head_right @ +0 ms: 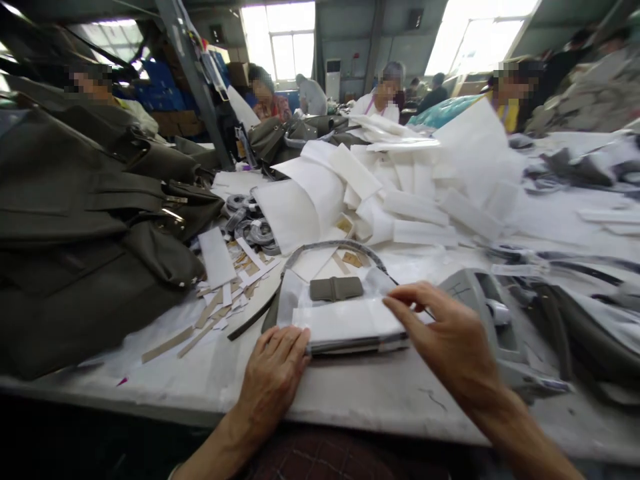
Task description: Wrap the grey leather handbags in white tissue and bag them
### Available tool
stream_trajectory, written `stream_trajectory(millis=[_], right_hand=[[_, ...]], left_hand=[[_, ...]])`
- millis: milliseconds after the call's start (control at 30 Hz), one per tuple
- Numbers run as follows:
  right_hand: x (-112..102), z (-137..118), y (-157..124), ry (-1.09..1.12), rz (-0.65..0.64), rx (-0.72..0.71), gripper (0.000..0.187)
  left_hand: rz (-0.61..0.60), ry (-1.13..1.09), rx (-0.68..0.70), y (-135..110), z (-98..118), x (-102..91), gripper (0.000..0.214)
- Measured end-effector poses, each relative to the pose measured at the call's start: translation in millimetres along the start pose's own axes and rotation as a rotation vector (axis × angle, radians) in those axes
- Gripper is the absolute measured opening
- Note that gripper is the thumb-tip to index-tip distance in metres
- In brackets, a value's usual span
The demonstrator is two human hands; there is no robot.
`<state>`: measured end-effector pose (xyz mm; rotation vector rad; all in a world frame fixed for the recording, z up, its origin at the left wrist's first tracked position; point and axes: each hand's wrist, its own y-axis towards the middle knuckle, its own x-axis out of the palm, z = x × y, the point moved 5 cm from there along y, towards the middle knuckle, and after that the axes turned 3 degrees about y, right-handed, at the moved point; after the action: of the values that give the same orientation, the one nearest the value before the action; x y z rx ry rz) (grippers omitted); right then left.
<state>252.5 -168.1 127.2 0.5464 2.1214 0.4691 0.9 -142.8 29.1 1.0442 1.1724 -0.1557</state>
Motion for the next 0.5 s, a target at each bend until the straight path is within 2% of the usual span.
stream_trajectory(millis=[33, 100, 167, 200, 267, 367, 433, 500], right_hand=[[-33.6, 20.9, -5.5, -0.099, 0.079, 0.086, 0.017], [-91.1, 66.2, -21.9, -0.231, 0.134, 0.261, 0.016], [-128.8, 109.0, -42.4, -0.315, 0.1, 0.385, 0.013], [-138.4, 128.6, -53.0, -0.327, 0.054, 0.45, 0.013], [-139.3, 160.7, -72.7, -0.222, -0.069, 0.586, 0.021], [-117.2, 183.7, -92.9, 0.07, -0.168, 0.797, 0.046], [-105.4, 185.9, -98.2, 0.148, -0.13, 0.9, 0.055], [-99.7, 183.6, -98.7, 0.183, -0.051, 0.949, 0.054]], left_hand=[[0.019, 0.007, 0.015, 0.2, -0.1, -0.8, 0.028], [0.05, 0.016, 0.046, 1.1, -1.1, -1.1, 0.028], [0.074, 0.019, 0.083, 2.3, -2.5, -0.5, 0.028], [0.081, 0.024, 0.104, 2.8, -3.0, -0.3, 0.028], [0.084, 0.04, 0.139, 3.6, -3.8, -0.2, 0.028], [0.038, 0.061, 0.151, 4.5, -4.7, 0.0, 0.027], [0.01, 0.061, 0.142, 5.4, -4.8, -0.3, 0.027], [0.012, 0.055, 0.135, 6.3, -4.1, -1.5, 0.027]])
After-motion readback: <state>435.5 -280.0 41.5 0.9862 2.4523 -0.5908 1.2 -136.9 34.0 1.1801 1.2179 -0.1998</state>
